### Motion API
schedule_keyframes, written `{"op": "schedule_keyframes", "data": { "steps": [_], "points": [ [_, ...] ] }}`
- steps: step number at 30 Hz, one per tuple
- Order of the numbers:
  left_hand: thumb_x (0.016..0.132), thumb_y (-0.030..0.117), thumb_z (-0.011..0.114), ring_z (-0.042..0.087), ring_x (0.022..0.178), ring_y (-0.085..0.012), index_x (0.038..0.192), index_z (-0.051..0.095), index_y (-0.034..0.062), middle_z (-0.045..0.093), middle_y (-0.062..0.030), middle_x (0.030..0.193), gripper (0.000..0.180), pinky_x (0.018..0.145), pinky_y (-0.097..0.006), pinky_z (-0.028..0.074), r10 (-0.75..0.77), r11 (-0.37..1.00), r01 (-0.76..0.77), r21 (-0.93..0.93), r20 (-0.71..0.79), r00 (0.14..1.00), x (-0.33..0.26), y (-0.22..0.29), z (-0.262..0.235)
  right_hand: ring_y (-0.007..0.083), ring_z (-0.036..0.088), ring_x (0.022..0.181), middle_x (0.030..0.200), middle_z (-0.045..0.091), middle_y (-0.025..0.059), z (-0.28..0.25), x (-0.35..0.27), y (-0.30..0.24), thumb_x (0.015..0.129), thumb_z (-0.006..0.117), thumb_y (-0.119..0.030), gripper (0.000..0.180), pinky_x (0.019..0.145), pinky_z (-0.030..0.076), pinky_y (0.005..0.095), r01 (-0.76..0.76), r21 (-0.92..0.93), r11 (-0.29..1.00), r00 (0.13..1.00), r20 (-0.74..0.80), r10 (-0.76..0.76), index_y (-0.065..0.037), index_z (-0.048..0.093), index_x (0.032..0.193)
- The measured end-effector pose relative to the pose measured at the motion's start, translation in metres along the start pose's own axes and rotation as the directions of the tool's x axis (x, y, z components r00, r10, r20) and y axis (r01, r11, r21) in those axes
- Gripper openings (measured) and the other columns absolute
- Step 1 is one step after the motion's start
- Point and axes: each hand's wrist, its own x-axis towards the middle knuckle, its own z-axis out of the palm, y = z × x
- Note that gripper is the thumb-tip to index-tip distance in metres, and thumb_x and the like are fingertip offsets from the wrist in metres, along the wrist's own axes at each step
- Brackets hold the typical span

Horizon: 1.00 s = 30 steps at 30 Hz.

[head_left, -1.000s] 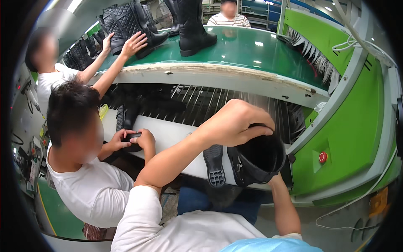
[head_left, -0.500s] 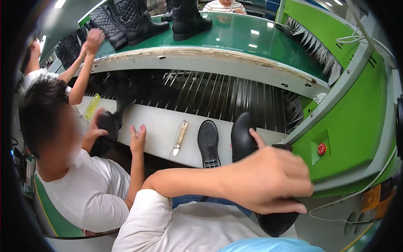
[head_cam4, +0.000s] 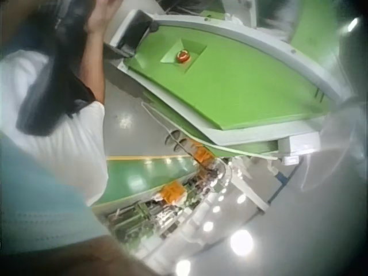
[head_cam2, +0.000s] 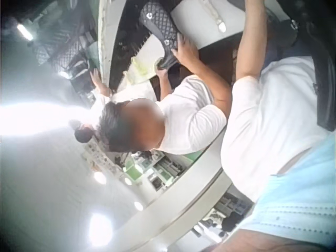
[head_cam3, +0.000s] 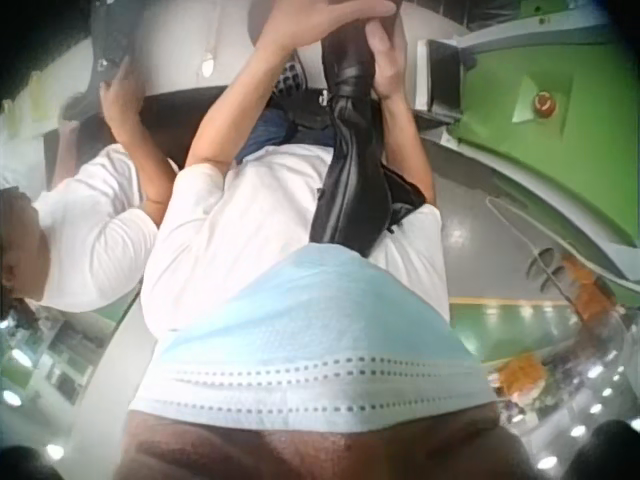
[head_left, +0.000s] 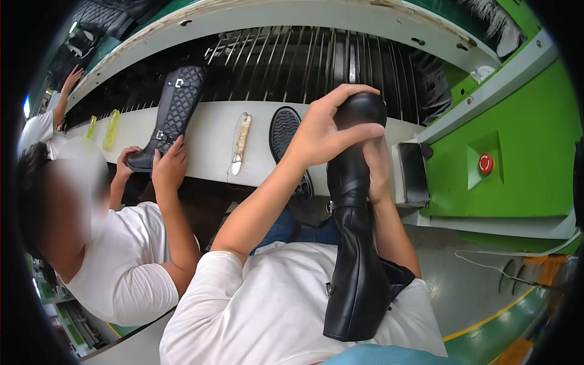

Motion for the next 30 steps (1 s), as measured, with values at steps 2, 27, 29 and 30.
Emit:
{"op": "schedule_keyframes", "data": {
  "steps": [2, 27, 29, 30],
  "points": [
    [0.091, 0.016, 0.098, 0.077, 0.117, -0.0193, 0.148, 0.072, 0.006, 0.082, -0.01, 0.13, 0.063, 0.107, -0.036, 0.061, -0.012, 0.998, 0.013, -0.061, 0.013, 1.0, 0.0, 0.002, 0.001, 0.018, 0.069, 0.128, 0.15, 0.063, 0.0133, -0.001, -0.001, 0.0, 0.113, 0.068, -0.037, 0.073, 0.103, 0.061, 0.0331, 0.022, -0.011, 1.0, 1.0, -0.001, -0.022, -0.003, 0.042, 0.173],
    [0.12, 0.043, 0.057, 0.082, 0.11, -0.0257, 0.127, 0.078, -0.0059, 0.086, -0.0221, 0.117, 0.054, 0.105, -0.038, 0.063, -0.047, 0.988, 0.051, -0.149, 0.031, 0.998, 0.009, 0.002, -0.005, 0.0228, 0.061, 0.141, 0.153, 0.064, 0.0171, 0.007, -0.008, 0.01, 0.108, 0.072, -0.058, 0.086, 0.12, 0.05, 0.0398, 0.084, -0.173, 0.981, 0.996, -0.007, -0.086, 0.006, 0.049, 0.162],
    [0.117, 0.034, 0.069, 0.081, 0.112, -0.0246, 0.135, 0.075, -0.0032, 0.085, -0.0208, 0.121, 0.042, 0.106, -0.037, 0.062, -0.02, 0.999, 0.021, -0.027, 0.027, 0.999, 0.007, -0.004, -0.005, 0.0252, 0.064, 0.14, 0.152, 0.066, 0.02, -0.005, -0.016, 0.037, 0.11, 0.06, -0.067, 0.092, 0.117, 0.053, 0.0409, 0.066, -0.14, 0.988, 0.997, -0.016, -0.069, 0.007, 0.049, 0.164],
    [0.115, 0.032, 0.072, 0.08, 0.113, -0.0231, 0.136, 0.076, -0.0025, 0.085, -0.0199, 0.121, 0.04, 0.105, -0.036, 0.062, -0.031, 0.999, 0.032, -0.023, 0.025, 0.999, 0.009, -0.009, -0.007, 0.0277, 0.07, 0.134, 0.146, 0.07, 0.0228, -0.014, -0.022, 0.059, 0.112, 0.052, -0.074, 0.097, 0.111, 0.058, 0.0421, 0.048, -0.127, 0.991, 0.998, -0.033, -0.052, 0.008, 0.049, 0.165]
  ]
}}
